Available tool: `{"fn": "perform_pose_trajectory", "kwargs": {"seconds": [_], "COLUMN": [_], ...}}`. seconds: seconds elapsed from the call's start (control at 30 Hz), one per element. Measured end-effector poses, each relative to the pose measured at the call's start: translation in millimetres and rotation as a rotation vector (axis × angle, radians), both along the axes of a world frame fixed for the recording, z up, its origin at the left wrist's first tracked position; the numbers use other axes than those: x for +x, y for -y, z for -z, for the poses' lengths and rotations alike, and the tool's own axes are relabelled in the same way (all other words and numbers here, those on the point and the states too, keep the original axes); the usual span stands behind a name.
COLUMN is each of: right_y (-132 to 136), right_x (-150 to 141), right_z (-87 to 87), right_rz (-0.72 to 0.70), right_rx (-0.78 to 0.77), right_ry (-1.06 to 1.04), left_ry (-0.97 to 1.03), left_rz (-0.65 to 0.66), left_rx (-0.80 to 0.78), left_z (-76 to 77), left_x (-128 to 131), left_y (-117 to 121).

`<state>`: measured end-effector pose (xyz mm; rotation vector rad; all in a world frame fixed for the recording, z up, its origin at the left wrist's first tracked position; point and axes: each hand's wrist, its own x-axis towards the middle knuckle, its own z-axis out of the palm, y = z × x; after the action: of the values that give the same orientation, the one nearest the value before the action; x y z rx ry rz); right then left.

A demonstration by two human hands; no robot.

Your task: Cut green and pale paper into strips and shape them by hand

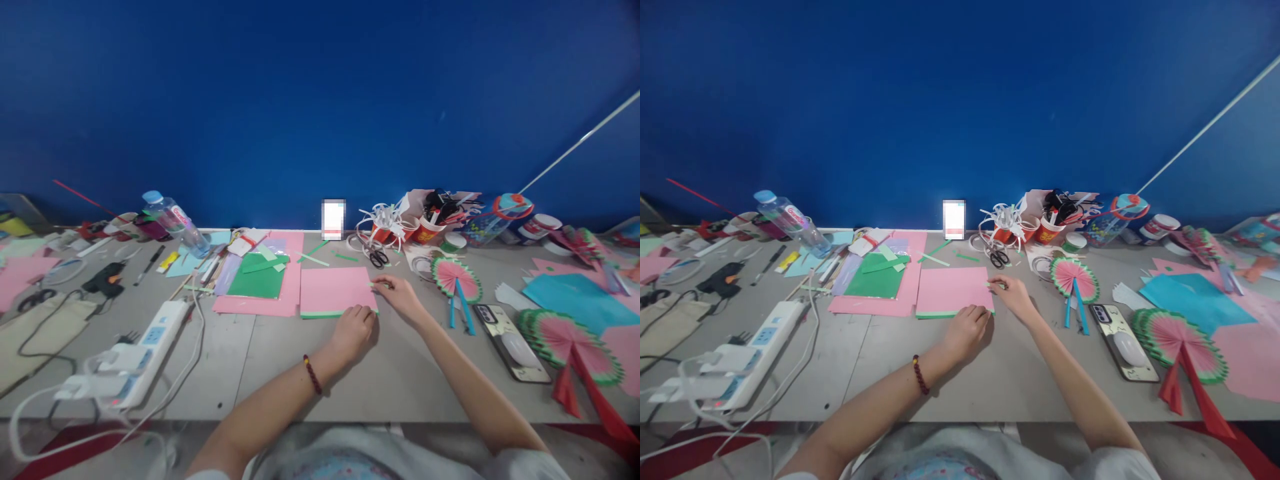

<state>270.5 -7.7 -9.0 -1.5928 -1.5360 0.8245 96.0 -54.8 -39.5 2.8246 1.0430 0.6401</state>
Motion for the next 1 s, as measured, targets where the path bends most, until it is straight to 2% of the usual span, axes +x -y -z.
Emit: {"fn": "perform_pose_trajectory", "kwargs": {"seconds": [0.13, 0.3, 0.4, 0.5, 0.63, 0.77, 0.87, 1.0], "right_y": [-43, -98, -117, -123, -119, -102, -74, -22], "right_x": [-41, -92, -112, -123, -120, -92, -58, -16], "right_z": [-6.5, -3.6, 0.9, 4.6, 1.4, -9.4, -11.2, 2.1], "right_rz": [-0.101, -0.185, -0.196, -0.208, -0.200, -0.165, -0.099, -0.013], "right_rx": [-0.029, -0.003, 0.020, 0.048, 0.114, 0.165, 0.174, 0.142], "right_ry": [-0.117, -0.037, 0.024, 0.077, 0.117, 0.122, 0.119, 0.153], "left_ry": [0.048, 0.037, 0.032, 0.071, 0.141, 0.167, 0.168, 0.209], "left_rz": [-0.011, 0.010, 0.017, 0.002, 0.013, 0.014, 0.005, -0.005], "left_rx": [-0.005, -0.046, -0.081, -0.124, -0.176, -0.219, -0.250, -0.290], "left_z": [5.2, 6.4, 3.9, 1.6, 2.3, 2.8, -0.4, -4.2], "left_x": [0, 1, 1, 0, -1, -1, -1, -2], "left_y": [-5, -7, -8, -8, -10, -11, -11, -11]}}
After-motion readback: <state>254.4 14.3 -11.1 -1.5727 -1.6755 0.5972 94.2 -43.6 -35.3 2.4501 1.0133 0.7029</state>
